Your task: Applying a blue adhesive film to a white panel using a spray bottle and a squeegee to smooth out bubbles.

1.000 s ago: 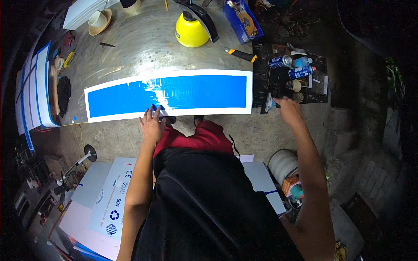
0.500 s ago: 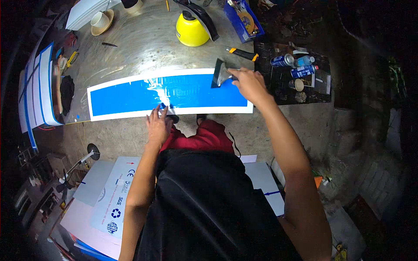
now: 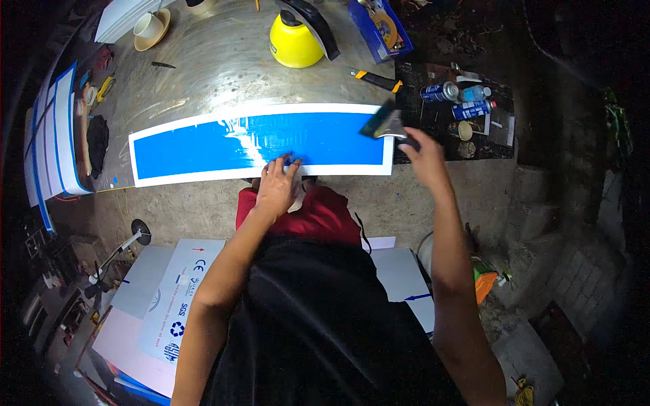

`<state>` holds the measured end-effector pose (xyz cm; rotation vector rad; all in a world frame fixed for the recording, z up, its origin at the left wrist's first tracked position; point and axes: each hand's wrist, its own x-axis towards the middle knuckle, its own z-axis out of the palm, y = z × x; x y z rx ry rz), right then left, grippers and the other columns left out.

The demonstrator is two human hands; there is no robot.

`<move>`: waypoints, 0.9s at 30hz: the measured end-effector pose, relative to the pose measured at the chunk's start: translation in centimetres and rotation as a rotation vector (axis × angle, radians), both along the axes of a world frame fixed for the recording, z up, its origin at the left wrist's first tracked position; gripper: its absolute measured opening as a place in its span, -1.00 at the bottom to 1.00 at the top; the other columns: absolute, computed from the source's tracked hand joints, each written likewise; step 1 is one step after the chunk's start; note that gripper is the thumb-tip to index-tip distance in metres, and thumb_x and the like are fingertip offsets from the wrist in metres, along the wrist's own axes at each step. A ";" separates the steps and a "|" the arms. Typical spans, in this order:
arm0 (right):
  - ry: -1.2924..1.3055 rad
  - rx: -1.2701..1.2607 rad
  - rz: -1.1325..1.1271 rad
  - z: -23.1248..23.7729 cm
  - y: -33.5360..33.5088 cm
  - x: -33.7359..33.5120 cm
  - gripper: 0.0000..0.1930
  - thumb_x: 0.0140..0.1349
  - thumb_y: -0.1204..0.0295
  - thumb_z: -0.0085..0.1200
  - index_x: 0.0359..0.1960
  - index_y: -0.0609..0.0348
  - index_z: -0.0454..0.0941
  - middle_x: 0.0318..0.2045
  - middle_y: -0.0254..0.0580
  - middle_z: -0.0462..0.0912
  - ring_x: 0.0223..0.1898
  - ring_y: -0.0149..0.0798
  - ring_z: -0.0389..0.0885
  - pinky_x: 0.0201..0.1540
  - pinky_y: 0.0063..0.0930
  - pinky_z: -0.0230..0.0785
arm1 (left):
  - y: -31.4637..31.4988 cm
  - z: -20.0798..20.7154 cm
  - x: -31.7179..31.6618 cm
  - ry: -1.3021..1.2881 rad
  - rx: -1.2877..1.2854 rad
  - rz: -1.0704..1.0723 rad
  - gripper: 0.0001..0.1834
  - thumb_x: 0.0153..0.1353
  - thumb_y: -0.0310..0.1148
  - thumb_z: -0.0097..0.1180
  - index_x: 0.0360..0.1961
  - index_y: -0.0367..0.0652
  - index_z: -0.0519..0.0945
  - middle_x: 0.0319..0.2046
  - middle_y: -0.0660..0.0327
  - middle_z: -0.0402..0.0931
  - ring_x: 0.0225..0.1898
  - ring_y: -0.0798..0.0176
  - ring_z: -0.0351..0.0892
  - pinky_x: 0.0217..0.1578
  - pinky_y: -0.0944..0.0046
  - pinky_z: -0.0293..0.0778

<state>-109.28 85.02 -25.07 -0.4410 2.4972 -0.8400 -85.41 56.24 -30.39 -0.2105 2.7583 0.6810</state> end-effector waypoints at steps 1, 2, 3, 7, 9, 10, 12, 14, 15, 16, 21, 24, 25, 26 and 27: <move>0.008 -0.007 0.070 -0.1 -1.6 0.6 -0.55 0.16 0.42 0.32 0.12 0.15 0.58 -0.06 0.08 0.69 -0.02 0.06 0.68 0.03 -0.20 0.49 | -0.4 -0.1 0.3 -0.011 -0.029 0.024 -0.22 0.06 -0.31 0.33 0.36 0.07 0.34 0.29 -0.01 0.26 0.26 -0.12 0.29 0.26 -0.11 0.27; 0.016 -0.035 0.130 -0.3 -3.7 1.1 -0.56 0.16 0.42 0.31 0.11 0.13 0.58 -0.05 0.07 0.69 -0.01 0.07 0.67 0.05 -0.19 0.48 | -0.8 -0.2 0.8 -0.023 -0.060 0.049 -0.21 0.06 -0.31 0.34 0.36 0.10 0.34 0.30 0.00 0.25 0.28 -0.12 0.27 0.28 -0.12 0.24; 0.025 -0.061 0.188 -0.6 -6.0 1.6 -0.56 0.16 0.42 0.30 0.11 0.11 0.58 -0.05 0.05 0.68 0.00 0.08 0.65 0.06 -0.17 0.48 | -1.2 -0.5 1.2 -0.024 -0.061 0.043 -0.21 0.06 -0.31 0.34 0.36 0.10 0.34 0.30 0.00 0.25 0.28 -0.12 0.27 0.28 -0.12 0.24; 0.132 -0.203 0.303 -5.3 -16.9 4.4 -0.62 0.16 0.37 0.29 0.03 0.05 0.61 -0.05 0.00 0.68 0.06 0.09 0.57 0.15 -0.05 0.36 | -2.3 -0.2 2.6 -0.030 -0.088 0.119 -0.19 0.06 -0.31 0.36 0.38 0.15 0.33 0.32 0.03 0.22 0.31 -0.10 0.25 0.33 -0.14 0.18; 0.041 -0.244 0.292 -6.9 -22.9 5.1 -0.62 0.15 0.34 0.29 0.02 0.07 0.60 -0.05 -0.04 0.68 0.07 0.05 0.57 0.18 -0.08 0.31 | -2.6 0.2 3.1 -0.026 -0.078 0.189 -0.19 0.05 -0.32 0.36 0.38 0.16 0.33 0.33 0.03 0.21 0.31 -0.10 0.25 0.33 -0.15 0.17; 0.116 -0.243 0.296 -7.7 -25.6 5.3 -0.64 0.15 0.33 0.29 0.00 0.07 0.61 -0.07 -0.05 0.68 0.07 0.04 0.55 0.19 -0.05 0.28 | -2.7 0.0 3.5 -0.034 -0.099 0.202 -0.17 0.05 -0.34 0.36 0.38 0.16 0.32 0.33 0.03 0.20 0.32 -0.11 0.25 0.33 -0.16 0.17; 0.200 -0.197 0.326 -8.7 -30.2 5.2 -0.66 0.16 0.33 0.28 -0.01 0.05 0.62 -0.10 -0.07 0.69 0.07 0.01 0.53 0.18 0.00 0.22 | -2.8 0.0 3.9 -0.057 -0.111 0.216 -0.17 0.05 -0.35 0.35 0.39 0.17 0.32 0.34 0.03 0.19 0.32 -0.12 0.24 0.33 -0.16 0.17; 0.272 -0.146 0.319 -10.0 -33.3 4.4 -0.67 0.18 0.32 0.25 -0.01 0.03 0.63 -0.13 -0.12 0.68 0.06 -0.02 0.51 0.15 0.00 0.21 | -2.8 -0.1 3.7 -0.080 -0.100 0.231 -0.16 0.06 -0.37 0.33 0.40 0.20 0.30 0.37 0.02 0.15 0.33 -0.13 0.23 0.35 -0.17 0.15; 0.264 -0.158 0.324 -10.9 -34.4 4.1 -0.67 0.18 0.32 0.25 -0.01 0.03 0.63 -0.13 -0.12 0.68 0.06 -0.02 0.51 0.15 0.00 0.21 | -3.0 -0.3 3.9 -0.119 -0.091 0.236 -0.16 0.07 -0.36 0.32 0.41 0.21 0.29 0.39 0.02 0.12 0.35 -0.12 0.21 0.36 -0.17 0.13; 0.328 -0.165 0.347 -11.4 -35.0 3.6 -0.75 0.22 0.35 0.12 -0.08 0.06 0.64 -0.15 -0.12 0.68 0.03 -0.03 0.53 0.14 -0.02 0.21 | -2.9 -0.3 3.7 -0.113 -0.082 0.242 -0.15 0.07 -0.35 0.33 0.41 0.21 0.29 0.39 0.02 0.11 0.36 -0.11 0.19 0.37 -0.18 0.12; 0.411 -0.092 0.384 -12.7 -34.8 2.0 -0.69 0.18 0.31 0.26 -0.03 0.05 0.66 -0.09 -0.05 0.61 0.08 -0.02 0.49 0.13 -0.06 0.28 | -2.9 -0.3 2.3 -0.140 -0.070 0.244 -0.12 0.06 -0.36 0.35 0.43 0.16 0.26 0.41 0.01 0.09 0.39 -0.11 0.14 0.40 -0.18 0.08; 0.389 -0.222 0.263 -11.0 -32.1 3.3 -0.70 0.13 0.35 0.30 -0.10 0.11 0.65 -0.10 0.02 0.59 0.07 0.04 0.48 0.12 -0.11 0.31 | -3.4 -0.4 2.2 -0.140 -0.075 0.229 -0.11 0.06 -0.37 0.35 0.44 0.15 0.24 0.42 0.00 0.08 0.41 -0.12 0.12 0.40 -0.21 0.05; 0.401 -0.288 0.164 -10.5 -30.4 3.6 -0.71 0.11 0.37 0.30 -0.12 0.13 0.64 -0.12 0.03 0.59 0.04 0.07 0.49 0.12 -0.10 0.32 | -3.5 -0.3 1.9 -0.151 -0.074 0.216 -0.10 0.06 -0.37 0.35 0.45 0.16 0.23 0.43 0.00 0.06 0.42 -0.12 0.10 0.41 -0.23 0.04; 0.375 -0.302 0.070 -10.5 -27.9 3.8 -0.72 0.11 0.40 0.29 -0.12 0.16 0.63 -0.15 0.04 0.61 -0.01 0.09 0.53 0.09 -0.10 0.35 | -3.5 -0.3 1.5 -0.150 -0.068 0.215 -0.10 0.06 -0.37 0.35 0.45 0.16 0.23 0.43 0.00 0.06 0.42 -0.12 0.10 0.41 -0.23 0.04; 0.348 -0.315 -0.025 -10.7 -24.5 4.0 -0.72 0.11 0.43 0.28 -0.13 0.18 0.61 -0.19 0.05 0.62 -0.06 0.11 0.56 0.06 -0.09 0.38 | -3.5 -0.2 1.1 -0.138 -0.075 0.198 -0.08 0.06 -0.37 0.35 0.46 0.18 0.21 0.44 0.01 0.04 0.43 -0.13 0.08 0.41 -0.26 0.02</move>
